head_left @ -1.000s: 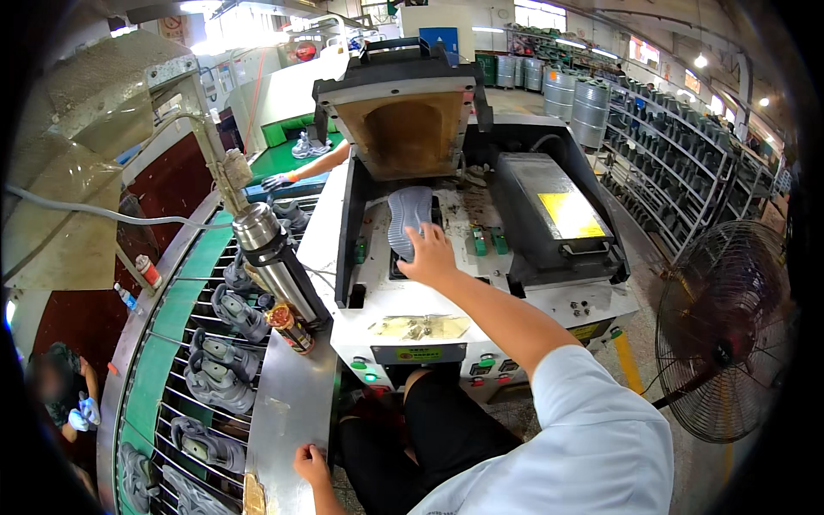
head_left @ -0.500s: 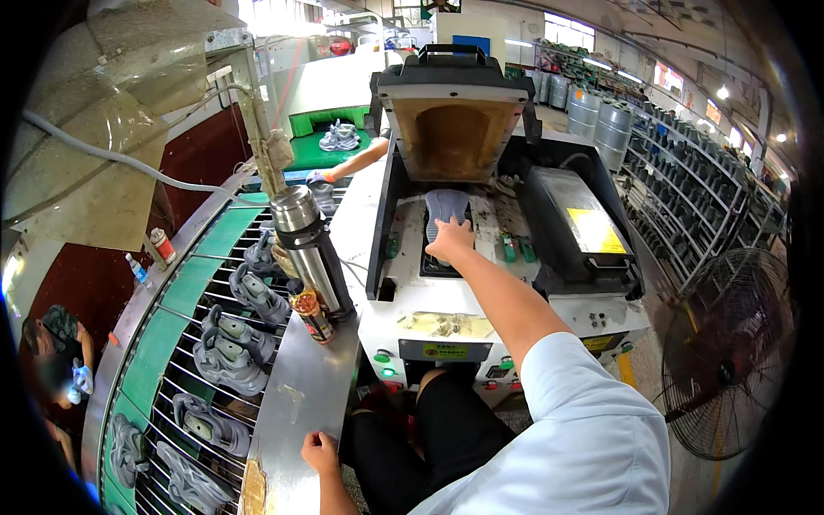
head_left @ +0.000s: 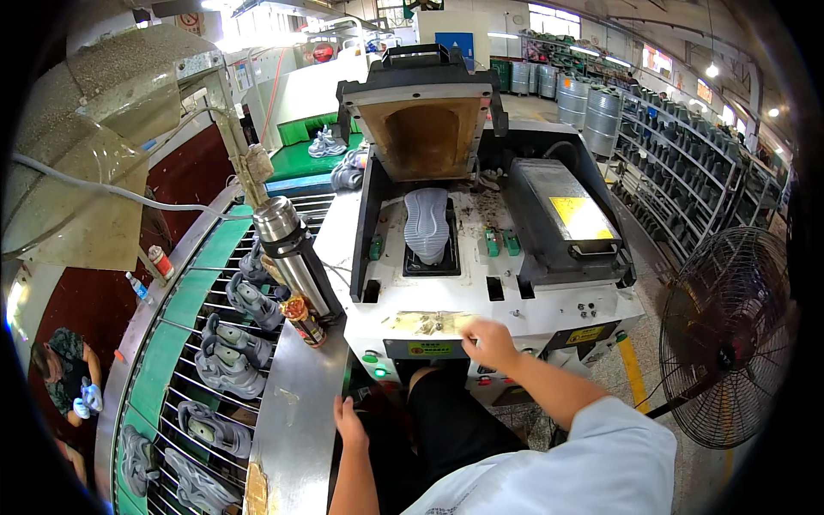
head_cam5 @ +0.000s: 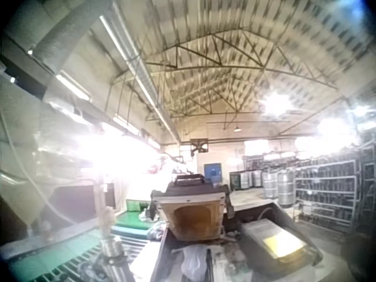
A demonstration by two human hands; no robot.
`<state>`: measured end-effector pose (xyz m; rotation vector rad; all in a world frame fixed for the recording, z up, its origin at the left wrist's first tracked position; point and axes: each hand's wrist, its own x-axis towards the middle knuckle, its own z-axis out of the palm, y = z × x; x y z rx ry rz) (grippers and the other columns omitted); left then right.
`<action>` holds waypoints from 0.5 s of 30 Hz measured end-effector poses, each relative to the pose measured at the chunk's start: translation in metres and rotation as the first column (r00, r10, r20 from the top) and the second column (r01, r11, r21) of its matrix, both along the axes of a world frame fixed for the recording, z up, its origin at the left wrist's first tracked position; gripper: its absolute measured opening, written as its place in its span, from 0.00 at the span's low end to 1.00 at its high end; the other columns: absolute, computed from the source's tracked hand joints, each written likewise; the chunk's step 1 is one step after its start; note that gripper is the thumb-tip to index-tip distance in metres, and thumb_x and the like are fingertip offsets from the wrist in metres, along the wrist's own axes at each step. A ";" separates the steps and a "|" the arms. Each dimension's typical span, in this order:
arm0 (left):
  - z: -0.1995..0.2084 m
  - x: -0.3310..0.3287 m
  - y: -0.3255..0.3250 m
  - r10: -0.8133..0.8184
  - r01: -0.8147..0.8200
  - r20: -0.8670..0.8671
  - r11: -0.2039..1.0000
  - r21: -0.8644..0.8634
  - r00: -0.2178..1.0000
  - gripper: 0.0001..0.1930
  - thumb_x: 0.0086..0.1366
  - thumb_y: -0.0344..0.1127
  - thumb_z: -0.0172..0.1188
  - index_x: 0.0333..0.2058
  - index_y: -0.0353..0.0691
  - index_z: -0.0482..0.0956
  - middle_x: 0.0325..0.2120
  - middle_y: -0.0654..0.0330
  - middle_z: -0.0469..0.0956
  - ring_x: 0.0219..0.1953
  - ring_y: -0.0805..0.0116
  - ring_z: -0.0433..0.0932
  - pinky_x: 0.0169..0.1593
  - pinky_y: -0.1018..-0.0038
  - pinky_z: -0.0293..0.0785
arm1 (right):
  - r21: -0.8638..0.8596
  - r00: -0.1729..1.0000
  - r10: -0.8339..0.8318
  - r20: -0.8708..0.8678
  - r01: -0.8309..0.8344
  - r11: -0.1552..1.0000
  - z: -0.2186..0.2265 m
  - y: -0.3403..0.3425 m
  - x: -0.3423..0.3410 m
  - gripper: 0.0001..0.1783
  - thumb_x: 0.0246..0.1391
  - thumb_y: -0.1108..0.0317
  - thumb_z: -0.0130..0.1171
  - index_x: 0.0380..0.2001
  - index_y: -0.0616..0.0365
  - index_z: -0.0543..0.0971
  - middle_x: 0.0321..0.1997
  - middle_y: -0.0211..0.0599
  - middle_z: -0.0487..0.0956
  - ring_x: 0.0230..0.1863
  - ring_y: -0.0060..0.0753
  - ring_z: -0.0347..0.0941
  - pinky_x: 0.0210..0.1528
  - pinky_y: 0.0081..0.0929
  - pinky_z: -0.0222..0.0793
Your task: The person takes a shoe upper from a conveyor belt, places a sole onto the upper, inserts the assembly into a pressing machine, and presses buttons to activate the machine.
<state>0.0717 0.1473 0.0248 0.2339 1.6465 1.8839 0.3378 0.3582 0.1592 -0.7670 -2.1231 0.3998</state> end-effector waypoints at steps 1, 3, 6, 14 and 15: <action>0.010 0.007 0.017 -0.056 0.048 0.114 0.996 0.075 0.992 0.32 0.66 0.45 0.51 0.63 0.33 0.56 0.62 0.51 0.59 0.64 0.58 0.57 0.65 0.63 0.49 | 0.017 1.000 0.008 0.014 -0.008 1.000 -0.007 -0.020 0.019 0.03 0.40 0.70 0.60 0.22 0.55 0.79 0.21 0.39 0.76 0.24 0.45 0.74 0.27 0.35 0.69; 0.015 0.018 0.061 -0.158 0.063 0.295 0.949 0.309 0.942 0.32 0.68 0.47 0.48 0.63 0.33 0.55 0.64 0.56 0.56 0.65 0.58 0.55 0.66 0.61 0.47 | -0.097 0.998 -0.012 0.060 0.018 0.995 -0.036 -0.050 0.063 0.03 0.40 0.70 0.61 0.23 0.54 0.80 0.21 0.38 0.77 0.23 0.42 0.75 0.25 0.33 0.70; 0.024 0.024 0.099 -0.320 0.129 0.353 0.873 0.470 0.879 0.31 0.68 0.47 0.46 0.63 0.35 0.53 0.64 0.57 0.55 0.68 0.57 0.50 0.67 0.62 0.44 | -0.253 0.985 -0.072 0.154 0.110 0.961 -0.075 -0.081 0.106 0.05 0.40 0.67 0.61 0.24 0.54 0.82 0.25 0.38 0.79 0.27 0.41 0.77 0.29 0.32 0.72; 0.019 -0.032 -0.029 -0.148 0.096 0.162 0.952 0.291 0.976 0.20 0.67 0.34 0.52 0.55 0.32 0.67 0.46 0.54 0.75 0.44 0.60 0.77 0.49 0.68 0.73 | -0.569 0.966 0.059 0.253 0.099 0.816 -0.127 -0.125 0.079 0.06 0.41 0.68 0.60 0.24 0.56 0.81 0.25 0.38 0.80 0.26 0.36 0.77 0.31 0.29 0.72; 0.012 -0.049 -0.062 -0.009 -0.011 0.083 0.969 0.245 0.997 0.18 0.65 0.32 0.54 0.53 0.33 0.70 0.43 0.55 0.77 0.41 0.64 0.78 0.45 0.71 0.75 | -0.567 0.965 0.116 0.237 0.040 0.823 -0.130 -0.130 0.067 0.05 0.41 0.68 0.60 0.24 0.56 0.81 0.24 0.38 0.80 0.26 0.36 0.77 0.31 0.28 0.72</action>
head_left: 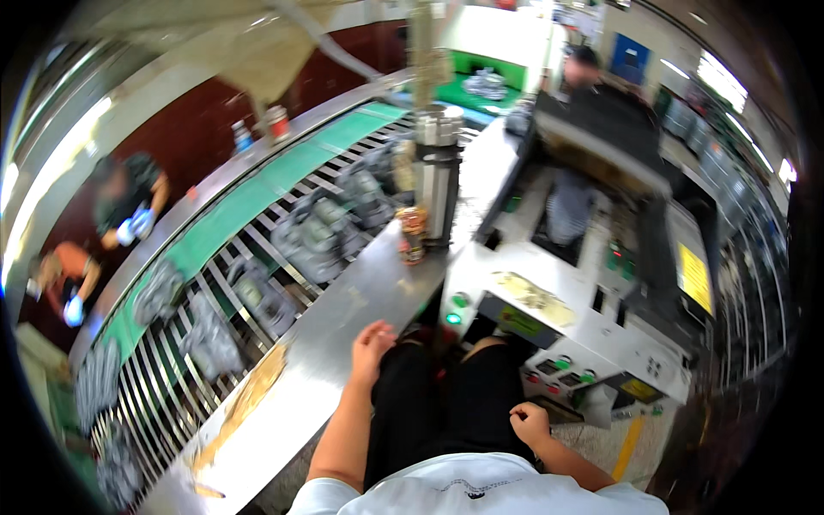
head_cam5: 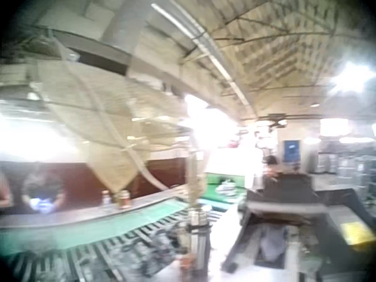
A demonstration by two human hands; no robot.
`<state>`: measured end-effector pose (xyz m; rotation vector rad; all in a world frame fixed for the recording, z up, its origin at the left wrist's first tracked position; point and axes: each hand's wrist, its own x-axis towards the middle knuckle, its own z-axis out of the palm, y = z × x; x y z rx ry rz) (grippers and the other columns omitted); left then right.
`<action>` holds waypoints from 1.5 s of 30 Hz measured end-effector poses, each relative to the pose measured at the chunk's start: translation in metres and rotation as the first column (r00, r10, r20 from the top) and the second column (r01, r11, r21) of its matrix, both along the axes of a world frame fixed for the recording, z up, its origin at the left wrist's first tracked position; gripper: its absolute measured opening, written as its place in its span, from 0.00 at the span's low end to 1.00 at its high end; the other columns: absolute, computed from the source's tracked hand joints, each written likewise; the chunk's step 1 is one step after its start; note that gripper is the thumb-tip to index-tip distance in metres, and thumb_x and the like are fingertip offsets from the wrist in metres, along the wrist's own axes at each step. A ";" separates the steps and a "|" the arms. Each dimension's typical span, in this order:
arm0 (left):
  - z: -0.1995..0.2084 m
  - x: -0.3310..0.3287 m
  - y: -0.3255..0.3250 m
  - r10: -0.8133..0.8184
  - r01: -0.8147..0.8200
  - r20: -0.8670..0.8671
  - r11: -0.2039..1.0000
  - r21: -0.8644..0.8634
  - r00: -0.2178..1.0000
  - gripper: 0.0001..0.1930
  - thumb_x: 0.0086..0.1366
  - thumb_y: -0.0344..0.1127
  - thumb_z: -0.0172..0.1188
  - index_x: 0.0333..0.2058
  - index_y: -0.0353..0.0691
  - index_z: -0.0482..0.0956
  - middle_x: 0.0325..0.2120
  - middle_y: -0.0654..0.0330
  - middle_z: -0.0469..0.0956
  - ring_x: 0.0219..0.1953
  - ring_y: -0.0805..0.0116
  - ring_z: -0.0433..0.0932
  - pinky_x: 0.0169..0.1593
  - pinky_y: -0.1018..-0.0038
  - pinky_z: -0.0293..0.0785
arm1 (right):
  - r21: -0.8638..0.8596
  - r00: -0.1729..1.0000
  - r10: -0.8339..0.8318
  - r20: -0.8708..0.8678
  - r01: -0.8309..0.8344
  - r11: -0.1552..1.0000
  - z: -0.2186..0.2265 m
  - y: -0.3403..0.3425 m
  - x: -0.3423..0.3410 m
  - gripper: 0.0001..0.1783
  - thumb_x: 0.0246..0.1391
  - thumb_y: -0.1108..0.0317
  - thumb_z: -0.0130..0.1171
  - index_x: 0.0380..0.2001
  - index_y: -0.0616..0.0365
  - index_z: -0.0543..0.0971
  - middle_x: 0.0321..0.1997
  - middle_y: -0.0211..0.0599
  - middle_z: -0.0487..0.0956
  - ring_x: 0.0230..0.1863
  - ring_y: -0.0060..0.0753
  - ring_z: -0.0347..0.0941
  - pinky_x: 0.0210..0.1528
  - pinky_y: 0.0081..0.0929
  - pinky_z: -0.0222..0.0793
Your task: The person takes a shoe upper from a conveyor belt, places a sole onto the upper, inserts the assembly into a pressing machine, and presses buttons to activate the machine.
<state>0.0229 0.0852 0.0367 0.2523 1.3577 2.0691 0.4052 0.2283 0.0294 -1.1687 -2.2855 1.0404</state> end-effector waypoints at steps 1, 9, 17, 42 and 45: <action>-0.015 -0.022 -0.039 0.210 -0.205 -0.133 0.978 0.046 0.969 0.13 0.62 0.29 0.57 0.46 0.36 0.75 0.38 0.59 0.78 0.37 0.71 0.78 0.39 0.75 0.75 | 0.001 0.998 0.035 -0.055 -0.035 0.999 -0.002 -0.004 -0.013 0.03 0.40 0.71 0.60 0.22 0.56 0.80 0.21 0.38 0.78 0.23 0.37 0.76 0.28 0.29 0.71; -0.043 -0.147 -0.368 0.923 -0.956 -0.274 0.221 -0.190 0.268 0.30 0.62 0.42 0.58 0.58 0.33 0.62 0.56 0.54 0.66 0.57 0.63 0.65 0.61 0.68 0.57 | 0.112 0.998 0.046 -0.037 -0.042 0.993 -0.018 -0.005 -0.052 0.02 0.38 0.77 0.56 0.17 0.58 0.76 0.12 0.35 0.72 0.14 0.27 0.69 0.20 0.24 0.62; -0.043 -0.214 -0.365 0.778 -0.723 0.191 0.627 -0.289 0.598 0.25 0.52 0.41 0.58 0.49 0.36 0.71 0.48 0.55 0.73 0.50 0.56 0.70 0.57 0.62 0.63 | 0.156 0.998 0.034 0.051 -0.042 0.987 -0.017 -0.012 -0.058 0.01 0.37 0.76 0.56 0.17 0.59 0.75 0.13 0.39 0.72 0.15 0.36 0.69 0.21 0.29 0.64; 0.032 -0.299 -0.345 0.086 -0.631 -0.633 0.258 -0.732 0.769 0.45 0.40 0.29 0.64 0.61 0.27 0.58 0.49 0.43 0.72 0.50 0.50 0.73 0.53 0.66 0.68 | -0.034 0.999 -0.039 0.015 0.040 0.999 -0.012 -0.008 -0.056 0.01 0.39 0.74 0.56 0.19 0.59 0.76 0.13 0.36 0.72 0.15 0.26 0.69 0.21 0.25 0.64; 0.012 -0.271 -0.313 0.084 -0.751 -0.754 0.214 -0.625 0.651 0.46 0.45 0.32 0.62 0.63 0.28 0.52 0.52 0.39 0.69 0.54 0.46 0.71 0.56 0.66 0.66 | -0.016 0.998 -0.055 -0.028 0.055 0.998 -0.009 -0.011 -0.046 0.01 0.39 0.74 0.56 0.19 0.59 0.77 0.14 0.35 0.73 0.16 0.26 0.69 0.21 0.24 0.64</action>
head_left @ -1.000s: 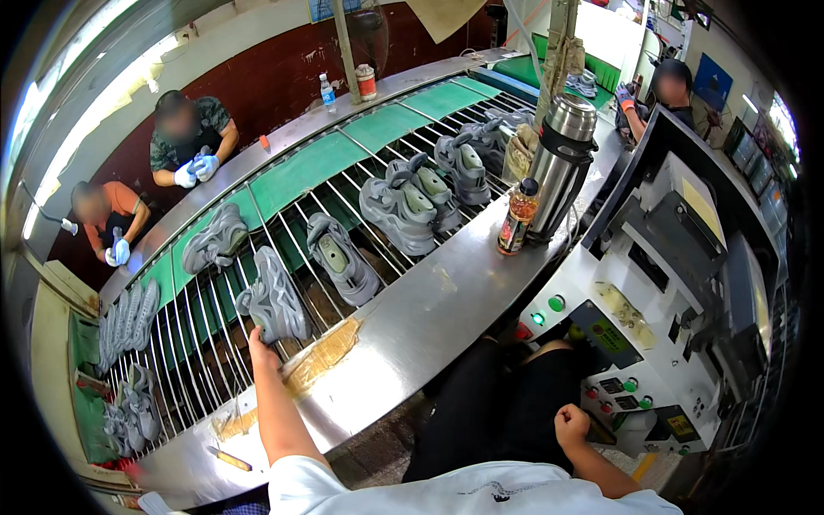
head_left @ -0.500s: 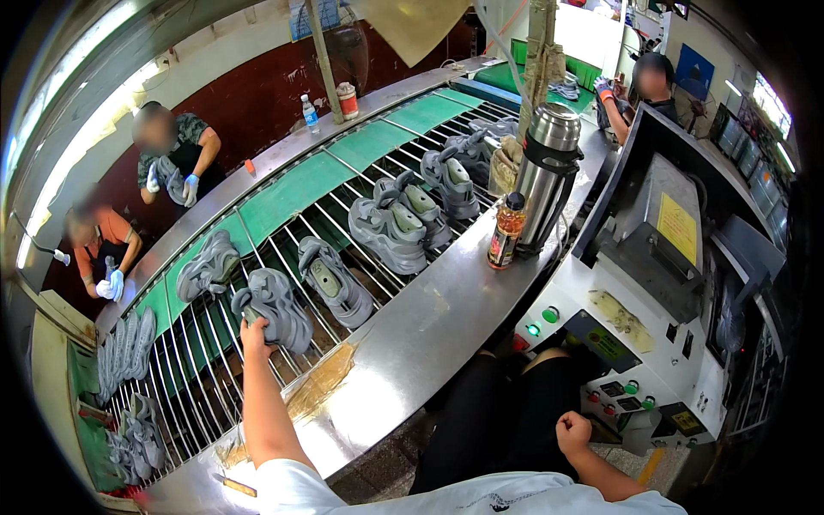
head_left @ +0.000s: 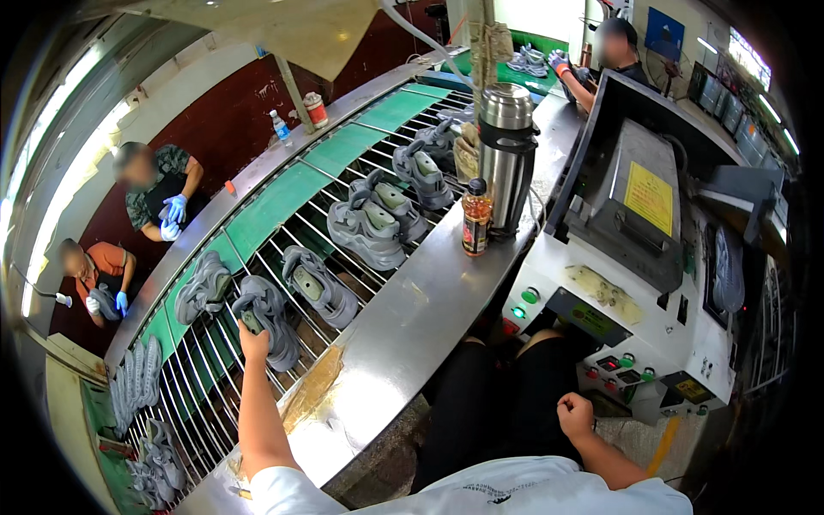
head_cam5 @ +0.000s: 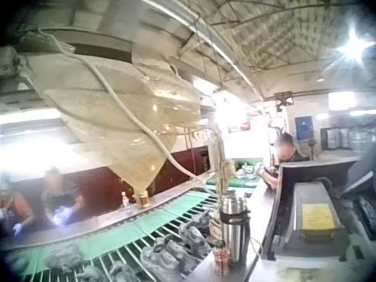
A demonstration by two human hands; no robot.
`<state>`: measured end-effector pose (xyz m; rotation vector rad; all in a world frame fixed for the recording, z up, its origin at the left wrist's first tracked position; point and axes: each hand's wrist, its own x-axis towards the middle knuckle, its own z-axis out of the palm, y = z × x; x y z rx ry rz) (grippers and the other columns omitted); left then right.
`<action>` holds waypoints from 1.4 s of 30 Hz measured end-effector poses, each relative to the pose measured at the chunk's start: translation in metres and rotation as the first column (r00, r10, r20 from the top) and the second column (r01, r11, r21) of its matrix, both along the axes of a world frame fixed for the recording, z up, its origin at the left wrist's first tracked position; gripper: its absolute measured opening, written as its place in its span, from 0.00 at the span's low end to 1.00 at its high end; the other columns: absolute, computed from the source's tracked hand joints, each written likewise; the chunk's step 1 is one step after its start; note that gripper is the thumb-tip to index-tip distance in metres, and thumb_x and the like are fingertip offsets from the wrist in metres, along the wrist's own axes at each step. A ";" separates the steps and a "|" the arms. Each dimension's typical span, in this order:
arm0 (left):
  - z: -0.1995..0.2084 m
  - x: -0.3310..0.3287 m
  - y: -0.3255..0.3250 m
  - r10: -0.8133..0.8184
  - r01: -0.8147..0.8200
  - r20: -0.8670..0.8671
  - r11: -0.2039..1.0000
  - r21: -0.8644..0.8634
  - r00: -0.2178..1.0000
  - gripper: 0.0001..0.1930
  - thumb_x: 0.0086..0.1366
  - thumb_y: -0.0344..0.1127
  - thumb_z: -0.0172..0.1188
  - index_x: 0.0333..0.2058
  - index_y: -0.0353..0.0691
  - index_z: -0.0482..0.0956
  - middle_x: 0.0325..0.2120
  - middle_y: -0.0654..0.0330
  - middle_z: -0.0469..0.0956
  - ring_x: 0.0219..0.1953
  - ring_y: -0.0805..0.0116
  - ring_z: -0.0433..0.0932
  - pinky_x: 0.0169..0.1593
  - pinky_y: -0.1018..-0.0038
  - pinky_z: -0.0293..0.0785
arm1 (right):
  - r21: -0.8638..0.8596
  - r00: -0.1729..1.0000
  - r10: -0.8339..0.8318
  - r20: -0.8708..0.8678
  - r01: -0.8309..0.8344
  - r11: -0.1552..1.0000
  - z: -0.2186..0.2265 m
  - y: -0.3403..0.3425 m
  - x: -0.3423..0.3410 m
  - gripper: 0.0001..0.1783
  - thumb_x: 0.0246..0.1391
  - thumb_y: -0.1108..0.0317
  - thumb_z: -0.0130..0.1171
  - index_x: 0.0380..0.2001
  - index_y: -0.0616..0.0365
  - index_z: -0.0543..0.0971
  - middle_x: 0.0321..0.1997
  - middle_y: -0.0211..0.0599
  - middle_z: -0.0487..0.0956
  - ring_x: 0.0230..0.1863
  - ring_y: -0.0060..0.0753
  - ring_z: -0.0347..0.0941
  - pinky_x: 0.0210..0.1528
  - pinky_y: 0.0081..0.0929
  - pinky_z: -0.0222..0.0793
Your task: The person takes a shoe upper from a conveyor belt, places a sole onto the upper, inserts the assembly into a pressing machine, and presses buttons to activate the machine.
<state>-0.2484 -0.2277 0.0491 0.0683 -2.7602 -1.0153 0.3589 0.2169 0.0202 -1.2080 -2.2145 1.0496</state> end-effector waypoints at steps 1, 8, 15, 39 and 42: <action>-0.003 -0.002 -0.003 0.052 -0.053 0.033 0.998 0.020 0.998 0.45 0.45 0.32 0.62 0.62 0.28 0.53 0.51 0.39 0.70 0.54 0.46 0.71 0.55 0.66 0.66 | 0.001 1.000 0.014 -0.015 -0.014 1.000 0.001 0.001 0.000 0.01 0.39 0.74 0.57 0.19 0.58 0.77 0.14 0.35 0.73 0.16 0.26 0.69 0.21 0.24 0.64; -0.005 -0.025 0.005 0.187 -0.196 0.062 0.949 0.247 0.981 0.36 0.41 0.27 0.63 0.54 0.33 0.63 0.43 0.48 0.74 0.45 0.52 0.75 0.47 0.64 0.71 | -0.022 0.998 0.046 0.048 -0.045 0.999 0.023 0.006 0.012 0.03 0.42 0.72 0.59 0.23 0.60 0.79 0.18 0.38 0.77 0.19 0.30 0.73 0.24 0.27 0.68; -0.015 -0.007 0.017 -0.098 0.064 0.069 0.919 0.389 0.993 0.36 0.53 0.27 0.59 0.62 0.36 0.56 0.54 0.49 0.67 0.52 0.55 0.69 0.55 0.65 0.64 | 0.118 0.998 -0.025 -0.049 0.030 0.993 0.023 0.017 0.051 0.06 0.40 0.69 0.61 0.26 0.54 0.80 0.24 0.38 0.79 0.25 0.40 0.77 0.28 0.33 0.72; 0.000 0.311 0.167 -0.244 0.231 -0.090 0.964 -0.132 0.966 0.13 0.56 0.33 0.51 0.32 0.25 0.74 0.29 0.38 0.76 0.33 0.41 0.73 0.41 0.56 0.68 | 0.347 0.517 -0.796 0.314 0.718 0.603 0.251 0.426 0.138 0.51 0.26 0.50 0.66 0.60 0.51 0.64 0.59 0.52 0.70 0.60 0.50 0.67 0.60 0.40 0.62; -0.007 0.305 0.161 -0.233 0.222 -0.089 0.968 -0.117 0.968 0.13 0.54 0.33 0.52 0.32 0.25 0.74 0.29 0.38 0.76 0.33 0.40 0.73 0.41 0.56 0.68 | 0.374 0.492 -0.868 0.073 0.793 0.481 0.245 0.403 0.141 0.53 0.25 0.51 0.67 0.61 0.50 0.61 0.52 0.52 0.76 0.54 0.54 0.71 0.55 0.44 0.66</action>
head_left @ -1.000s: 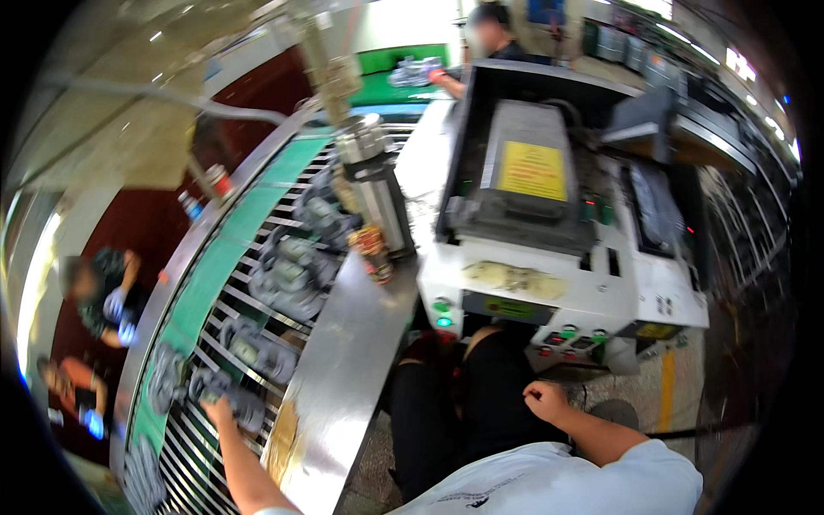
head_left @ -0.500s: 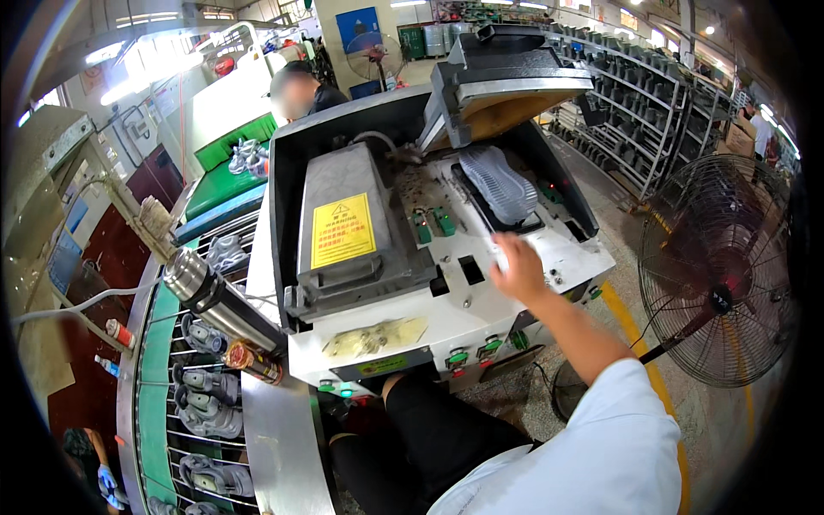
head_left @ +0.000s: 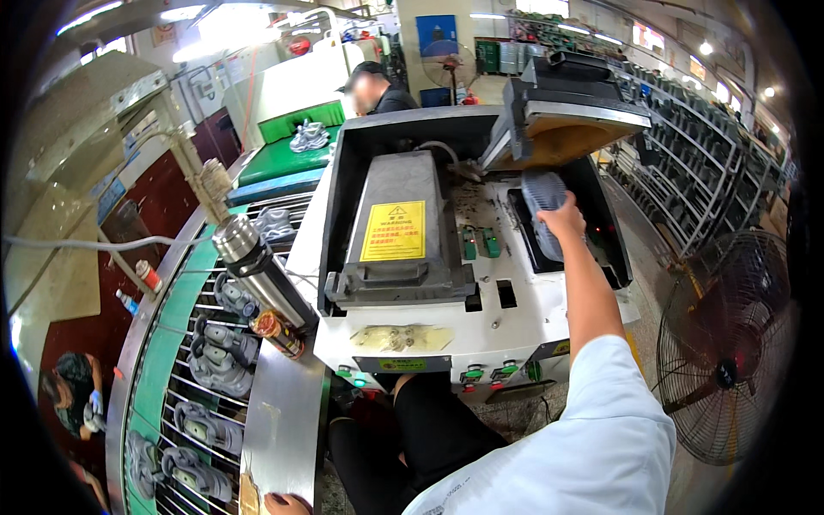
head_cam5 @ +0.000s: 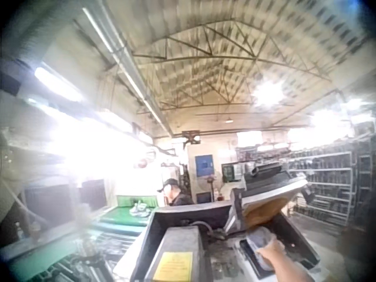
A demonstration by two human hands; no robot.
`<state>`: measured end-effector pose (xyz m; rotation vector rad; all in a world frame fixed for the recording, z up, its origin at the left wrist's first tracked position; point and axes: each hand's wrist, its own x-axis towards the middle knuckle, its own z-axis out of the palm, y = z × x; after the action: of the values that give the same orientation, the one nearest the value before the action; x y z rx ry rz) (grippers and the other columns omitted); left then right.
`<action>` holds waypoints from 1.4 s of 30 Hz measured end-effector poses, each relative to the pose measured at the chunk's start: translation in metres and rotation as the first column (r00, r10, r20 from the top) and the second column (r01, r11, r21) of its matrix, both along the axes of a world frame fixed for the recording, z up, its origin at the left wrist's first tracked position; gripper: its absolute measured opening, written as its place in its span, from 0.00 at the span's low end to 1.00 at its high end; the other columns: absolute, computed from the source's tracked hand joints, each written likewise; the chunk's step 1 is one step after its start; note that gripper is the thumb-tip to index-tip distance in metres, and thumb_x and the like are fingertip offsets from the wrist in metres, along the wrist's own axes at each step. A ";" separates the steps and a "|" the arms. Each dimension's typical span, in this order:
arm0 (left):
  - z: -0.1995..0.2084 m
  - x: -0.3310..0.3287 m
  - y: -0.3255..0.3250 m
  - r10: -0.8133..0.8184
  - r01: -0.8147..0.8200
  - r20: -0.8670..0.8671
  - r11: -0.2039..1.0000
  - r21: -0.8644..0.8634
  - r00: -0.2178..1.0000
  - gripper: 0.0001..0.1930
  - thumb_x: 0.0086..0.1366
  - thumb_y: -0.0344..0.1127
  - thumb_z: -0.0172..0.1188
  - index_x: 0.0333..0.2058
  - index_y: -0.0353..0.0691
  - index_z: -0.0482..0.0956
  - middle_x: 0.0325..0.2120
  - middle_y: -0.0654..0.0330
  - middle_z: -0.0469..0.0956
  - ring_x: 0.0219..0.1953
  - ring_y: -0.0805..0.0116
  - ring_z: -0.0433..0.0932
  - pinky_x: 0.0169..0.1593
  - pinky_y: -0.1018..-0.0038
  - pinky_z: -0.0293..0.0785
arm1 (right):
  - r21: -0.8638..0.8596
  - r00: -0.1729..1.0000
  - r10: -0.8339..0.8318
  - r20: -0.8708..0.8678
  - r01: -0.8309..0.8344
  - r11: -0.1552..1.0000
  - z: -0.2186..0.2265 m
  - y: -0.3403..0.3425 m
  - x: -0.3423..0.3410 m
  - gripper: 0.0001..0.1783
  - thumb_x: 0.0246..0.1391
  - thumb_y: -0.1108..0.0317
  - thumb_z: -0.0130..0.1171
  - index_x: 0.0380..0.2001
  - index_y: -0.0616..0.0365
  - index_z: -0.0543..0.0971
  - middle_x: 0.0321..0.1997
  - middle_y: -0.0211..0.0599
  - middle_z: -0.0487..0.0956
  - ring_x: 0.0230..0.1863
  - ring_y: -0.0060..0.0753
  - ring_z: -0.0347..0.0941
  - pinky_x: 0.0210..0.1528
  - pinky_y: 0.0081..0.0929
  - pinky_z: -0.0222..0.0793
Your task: The person takes a shoe upper from a conveyor belt, places a sole onto the upper, inserts the assembly into a pressing machine, and presses buttons to activate the machine.
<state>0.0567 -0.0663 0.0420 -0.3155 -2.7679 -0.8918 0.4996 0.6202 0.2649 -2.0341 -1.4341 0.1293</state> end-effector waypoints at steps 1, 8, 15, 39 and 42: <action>0.000 0.001 0.001 0.001 -0.001 0.004 1.000 0.005 1.000 0.13 0.54 0.33 0.52 0.32 0.26 0.74 0.29 0.38 0.75 0.33 0.40 0.73 0.41 0.56 0.68 | 0.111 0.999 -0.027 -0.021 0.029 0.993 -0.008 -0.006 0.007 0.52 0.26 0.51 0.67 0.61 0.51 0.61 0.51 0.52 0.76 0.52 0.54 0.72 0.53 0.44 0.67; -0.081 -0.016 -0.012 0.002 0.049 -0.307 0.986 0.159 0.952 0.19 0.45 0.24 0.54 0.40 0.29 0.72 0.36 0.44 0.71 0.41 0.43 0.69 0.48 0.56 0.65 | 0.726 0.966 0.223 -0.133 -0.058 0.685 -0.084 -0.100 0.029 0.58 0.31 0.63 0.66 0.66 0.67 0.48 0.68 0.58 0.53 0.68 0.56 0.50 0.69 0.42 0.44; 0.005 0.094 0.119 -0.785 0.355 0.307 0.542 0.762 0.538 0.27 0.57 0.33 0.63 0.56 0.38 0.70 0.56 0.55 0.70 0.59 0.61 0.67 0.61 0.66 0.63 | 0.657 0.694 0.537 -0.479 -0.122 0.744 -0.178 -0.199 0.042 0.23 0.45 0.70 0.61 0.45 0.72 0.74 0.53 0.43 0.75 0.51 0.39 0.70 0.55 0.36 0.63; -0.015 0.118 -0.258 0.556 -0.428 0.152 0.409 0.806 0.817 0.31 0.52 0.30 0.69 0.53 0.27 0.67 0.50 0.52 0.71 0.50 0.60 0.71 0.57 0.66 0.64 | 0.007 -0.660 0.635 -0.401 -0.695 -0.719 -0.131 -0.551 -0.349 0.23 0.46 0.62 0.63 0.47 0.54 0.75 0.60 0.47 0.66 0.61 0.49 0.62 0.61 0.37 0.60; -0.024 0.085 -0.264 0.670 -0.433 0.098 0.354 0.829 0.736 0.31 0.55 0.30 0.66 0.55 0.27 0.64 0.52 0.52 0.69 0.52 0.60 0.69 0.58 0.68 0.62 | 0.018 -0.548 0.717 -0.431 -0.800 -0.600 -0.155 -0.530 -0.361 0.18 0.44 0.66 0.63 0.42 0.55 0.77 0.54 0.45 0.71 0.57 0.47 0.67 0.59 0.35 0.63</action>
<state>0.1418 -0.3303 0.0183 0.6234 -1.6698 -1.6086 0.1383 0.0901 0.1099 0.2623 -2.7222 1.5288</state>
